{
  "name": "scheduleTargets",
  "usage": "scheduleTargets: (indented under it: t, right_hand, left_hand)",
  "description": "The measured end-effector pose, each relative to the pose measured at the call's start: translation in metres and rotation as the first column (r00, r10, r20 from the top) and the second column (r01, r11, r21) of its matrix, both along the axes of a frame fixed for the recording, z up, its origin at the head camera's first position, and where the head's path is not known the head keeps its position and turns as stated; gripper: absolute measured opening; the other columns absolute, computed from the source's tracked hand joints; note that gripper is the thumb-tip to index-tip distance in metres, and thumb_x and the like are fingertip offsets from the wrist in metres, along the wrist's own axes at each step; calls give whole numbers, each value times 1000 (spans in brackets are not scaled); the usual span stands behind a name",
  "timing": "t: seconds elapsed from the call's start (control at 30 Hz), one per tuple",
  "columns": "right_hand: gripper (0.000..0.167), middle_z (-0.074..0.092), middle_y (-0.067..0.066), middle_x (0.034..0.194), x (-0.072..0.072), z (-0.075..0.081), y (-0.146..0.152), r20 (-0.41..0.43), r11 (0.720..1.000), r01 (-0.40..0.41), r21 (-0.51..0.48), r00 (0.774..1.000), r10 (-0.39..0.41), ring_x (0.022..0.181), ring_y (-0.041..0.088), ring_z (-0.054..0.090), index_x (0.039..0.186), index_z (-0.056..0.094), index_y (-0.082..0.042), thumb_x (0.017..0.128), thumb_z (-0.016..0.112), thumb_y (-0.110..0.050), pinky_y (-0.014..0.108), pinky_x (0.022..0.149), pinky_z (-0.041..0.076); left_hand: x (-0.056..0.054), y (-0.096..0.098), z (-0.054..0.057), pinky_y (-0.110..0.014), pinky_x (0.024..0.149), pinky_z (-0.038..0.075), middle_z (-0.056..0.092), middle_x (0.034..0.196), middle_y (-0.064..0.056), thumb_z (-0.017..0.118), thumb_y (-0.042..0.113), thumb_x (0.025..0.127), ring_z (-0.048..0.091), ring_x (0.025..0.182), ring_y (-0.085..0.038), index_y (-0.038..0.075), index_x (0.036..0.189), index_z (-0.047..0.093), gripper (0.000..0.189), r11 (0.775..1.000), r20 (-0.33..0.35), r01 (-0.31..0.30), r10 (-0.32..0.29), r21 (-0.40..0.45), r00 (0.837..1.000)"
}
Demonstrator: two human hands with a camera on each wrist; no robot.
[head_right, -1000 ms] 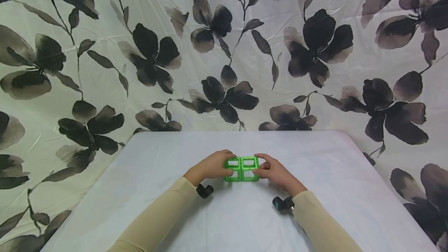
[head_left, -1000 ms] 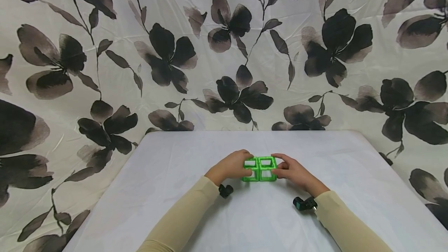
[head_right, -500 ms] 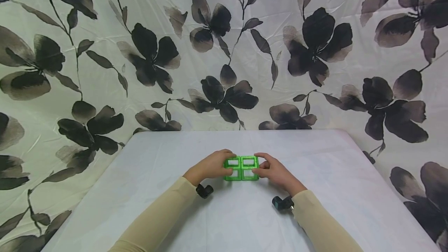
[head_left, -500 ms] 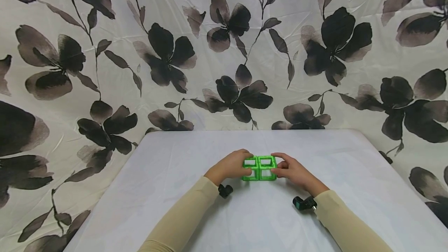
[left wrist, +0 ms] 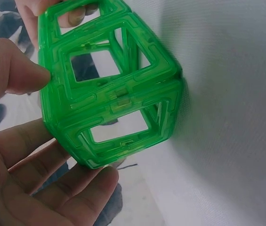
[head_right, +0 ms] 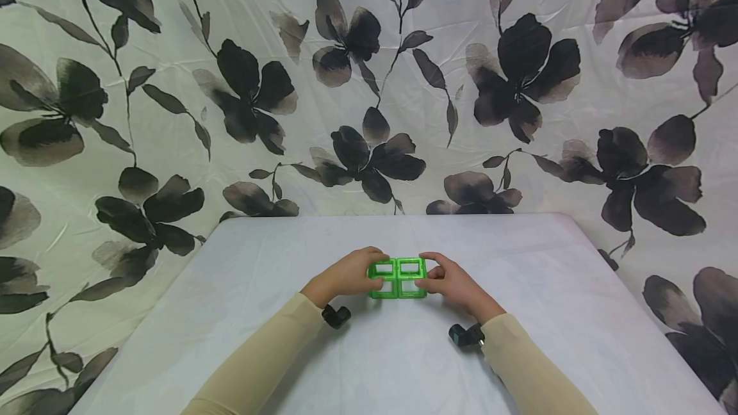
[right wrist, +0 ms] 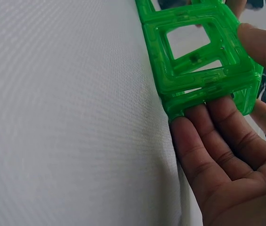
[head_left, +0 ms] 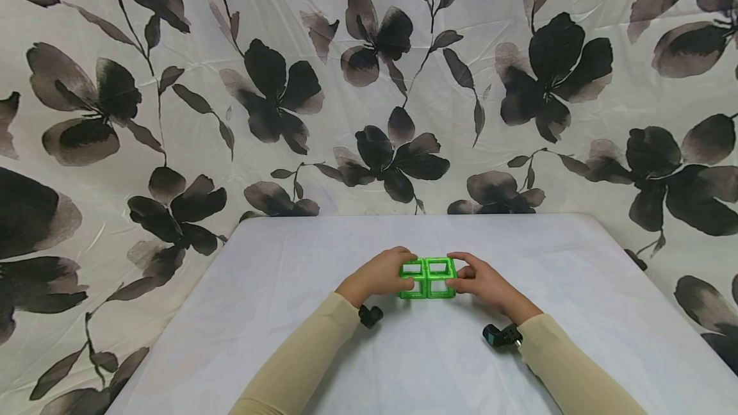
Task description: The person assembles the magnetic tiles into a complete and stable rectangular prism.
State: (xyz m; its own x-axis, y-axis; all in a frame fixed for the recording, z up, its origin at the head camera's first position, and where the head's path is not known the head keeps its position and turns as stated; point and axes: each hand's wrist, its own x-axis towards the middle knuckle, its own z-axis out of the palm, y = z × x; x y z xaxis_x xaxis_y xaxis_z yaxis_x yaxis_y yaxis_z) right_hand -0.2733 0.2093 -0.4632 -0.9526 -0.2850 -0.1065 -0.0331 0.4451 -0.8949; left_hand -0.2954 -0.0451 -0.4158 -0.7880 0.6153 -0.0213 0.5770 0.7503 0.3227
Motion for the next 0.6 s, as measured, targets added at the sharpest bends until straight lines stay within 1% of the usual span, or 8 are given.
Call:
scheduleTargets:
  t: [0.27, 0.43, 0.6]
  right_hand:
    - [78, 70, 7, 103, -1, -2, 2, -9, 1000, -15, -14, 1000, 14, 92, 18, 67, 150, 33, -16, 86, 72, -38, 37, 83, 51]
    - [77, 69, 7, 103, -1, -2, 1, -15, 1000, -21, -14, 1000, 21, 92, 18, 67, 150, 33, -16, 87, 72, -37, 37, 83, 52]
    - [78, 68, 8, 105, 1, 0, 1, -24, 1000, -25, -9, 999, 24, 94, 19, 66, 150, 33, -15, 86, 72, -37, 38, 84, 53]
  left_hand:
    - [2, -1, 1, -37, 104, 44, 51, 141, -7, 60, 28, 85, 51, 127, -22, 11, 137, 54, 55, 1000, 2, -4, 4, 5, 1000]
    - [1, -2, 0, -37, 105, 44, 51, 142, -7, 59, 28, 85, 51, 127, -22, 11, 138, 54, 55, 1000, 1, -3, 3, 6, 1000]
    - [1, -5, 1, -38, 105, 44, 50, 143, -7, 60, 29, 85, 51, 127, -21, 12, 139, 52, 57, 1000, 11, -15, 15, 12, 1000]
